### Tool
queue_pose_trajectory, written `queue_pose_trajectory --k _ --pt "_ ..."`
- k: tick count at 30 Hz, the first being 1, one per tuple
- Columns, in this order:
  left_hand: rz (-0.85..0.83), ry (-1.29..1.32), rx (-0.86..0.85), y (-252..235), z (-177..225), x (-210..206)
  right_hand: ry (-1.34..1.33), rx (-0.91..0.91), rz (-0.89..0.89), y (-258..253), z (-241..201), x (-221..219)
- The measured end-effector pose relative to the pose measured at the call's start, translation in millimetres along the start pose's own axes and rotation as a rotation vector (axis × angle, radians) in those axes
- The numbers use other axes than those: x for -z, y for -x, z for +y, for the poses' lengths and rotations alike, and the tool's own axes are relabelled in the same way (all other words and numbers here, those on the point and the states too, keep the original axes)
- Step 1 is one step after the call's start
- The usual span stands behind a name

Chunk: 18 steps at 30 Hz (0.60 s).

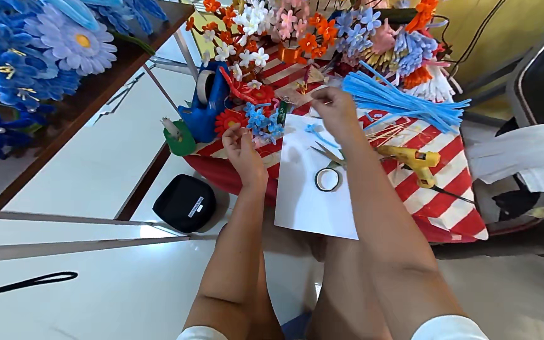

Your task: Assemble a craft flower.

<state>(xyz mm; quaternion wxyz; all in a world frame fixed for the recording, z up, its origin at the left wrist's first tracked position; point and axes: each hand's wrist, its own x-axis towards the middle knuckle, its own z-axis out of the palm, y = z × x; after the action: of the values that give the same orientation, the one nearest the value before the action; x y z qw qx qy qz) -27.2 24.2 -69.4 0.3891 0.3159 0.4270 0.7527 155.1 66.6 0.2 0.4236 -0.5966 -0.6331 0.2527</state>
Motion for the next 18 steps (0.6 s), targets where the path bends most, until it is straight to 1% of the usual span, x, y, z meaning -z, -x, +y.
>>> queue_pose_trajectory --k 2,3,6,7,8,10,13,16,18 --pt "-0.059 -0.017 -0.064 4.1 -3.7 -2.3 0.069 -0.050 0.050 -3.5 13.2 16.1" --pt "-0.091 -0.030 -0.098 6.3 -5.9 -4.3 0.133 -0.067 0.018 -4.6 21.8 18.8" --pt "-0.199 -0.093 -0.166 10.6 -14.3 -10.6 0.281 -0.085 -0.229 -5.7 52.9 6.0" --pt "-0.231 -0.124 -0.165 12.4 -15.3 -12.8 0.307 -0.105 -0.294 -5.8 58.4 -0.6" --pt "-0.255 -0.153 -0.161 14.1 -15.6 -14.8 0.320 -0.117 -0.313 -5.3 61.0 -6.6" --pt "-0.283 -0.185 -0.161 16.3 -16.7 -19.2 0.292 -0.144 -0.276 -3.3 56.1 -10.7" --pt "-0.320 -0.190 -0.152 17.8 -18.4 -22.4 0.199 -0.153 -0.205 0.0 43.9 -1.1" --pt "-0.394 -0.226 -0.164 17.4 -18.9 -25.1 0.020 -0.096 -0.124 10.1 25.2 17.0" --pt "-0.452 -0.277 -0.201 17.1 -21.1 -27.7 -0.007 -0.025 -0.087 18.8 18.6 20.4"
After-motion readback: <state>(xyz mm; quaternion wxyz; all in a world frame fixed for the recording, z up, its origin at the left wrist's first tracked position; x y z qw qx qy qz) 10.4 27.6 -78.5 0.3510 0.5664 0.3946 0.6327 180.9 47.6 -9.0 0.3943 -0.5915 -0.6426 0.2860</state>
